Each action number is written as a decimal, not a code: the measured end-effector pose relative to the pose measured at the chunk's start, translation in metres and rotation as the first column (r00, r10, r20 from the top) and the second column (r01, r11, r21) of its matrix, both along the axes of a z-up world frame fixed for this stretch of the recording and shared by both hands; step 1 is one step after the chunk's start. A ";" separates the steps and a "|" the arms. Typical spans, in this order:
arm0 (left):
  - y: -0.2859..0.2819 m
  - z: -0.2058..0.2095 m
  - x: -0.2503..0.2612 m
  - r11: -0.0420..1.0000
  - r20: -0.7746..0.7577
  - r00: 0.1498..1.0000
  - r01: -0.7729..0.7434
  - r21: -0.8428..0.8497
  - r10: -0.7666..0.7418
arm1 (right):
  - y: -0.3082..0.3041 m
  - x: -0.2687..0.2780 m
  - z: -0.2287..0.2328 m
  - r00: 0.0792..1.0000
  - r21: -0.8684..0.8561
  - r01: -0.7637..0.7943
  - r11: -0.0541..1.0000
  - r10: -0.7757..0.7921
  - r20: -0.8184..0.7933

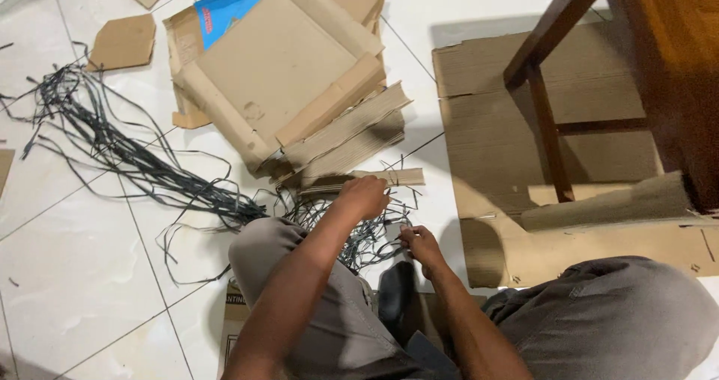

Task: Wrapping a wooden chair leg with cardboard and securing it by tying multiple plastic strings.

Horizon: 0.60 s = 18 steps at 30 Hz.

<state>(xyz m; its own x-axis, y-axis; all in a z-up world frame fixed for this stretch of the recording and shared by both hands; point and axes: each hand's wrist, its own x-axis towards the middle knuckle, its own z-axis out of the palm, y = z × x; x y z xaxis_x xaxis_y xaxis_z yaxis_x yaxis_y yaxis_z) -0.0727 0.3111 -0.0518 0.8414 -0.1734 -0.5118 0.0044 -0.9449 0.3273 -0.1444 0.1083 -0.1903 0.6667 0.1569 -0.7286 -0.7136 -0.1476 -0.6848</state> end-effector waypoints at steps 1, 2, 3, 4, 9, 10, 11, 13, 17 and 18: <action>0.002 0.000 -0.001 1.000 0.000 1.000 -0.008 -0.001 0.008 | 0.006 0.000 0.014 1.000 -0.001 -0.008 1.000 0.008 0.000; 0.003 0.000 0.000 1.000 -0.003 1.000 -0.007 -0.010 0.007 | 0.013 0.001 0.027 0.994 0.078 0.064 0.995 -0.057 -0.092; 0.004 0.000 0.001 1.000 -0.005 1.000 -0.006 -0.019 0.006 | 0.018 0.002 0.040 0.976 0.149 0.142 0.979 -0.113 -0.188; 0.003 -0.004 0.001 1.000 -0.004 1.000 -0.010 -0.020 0.010 | 0.018 0.001 0.046 0.976 0.148 0.138 0.979 -0.109 -0.187; -0.004 0.008 -0.002 0.998 0.012 1.000 -0.012 -0.064 0.012 | 0.005 0.012 -0.015 0.932 0.294 0.321 0.900 -0.246 -0.265; -0.005 0.005 0.000 0.998 0.012 1.000 -0.009 -0.068 0.010 | 0.001 0.017 -0.003 0.932 0.291 0.323 0.900 -0.249 -0.264; -0.006 0.003 0.002 0.999 0.023 1.000 0.014 -0.042 -0.013 | -0.003 0.022 0.010 0.938 0.289 0.329 0.899 -0.276 -0.210; -0.010 -0.002 0.007 0.999 0.038 0.998 0.040 -0.018 -0.040 | -0.010 0.031 0.038 0.940 0.288 0.337 0.896 -0.305 -0.150; -0.027 0.022 0.007 0.984 0.122 0.991 0.082 -0.156 -0.063 | -0.021 0.039 0.112 0.960 0.297 0.228 0.927 -0.265 0.088; -0.032 0.037 0.006 0.966 0.147 0.986 0.106 -0.236 -0.073 | -0.024 0.041 0.132 0.957 0.292 0.197 0.936 -0.248 0.151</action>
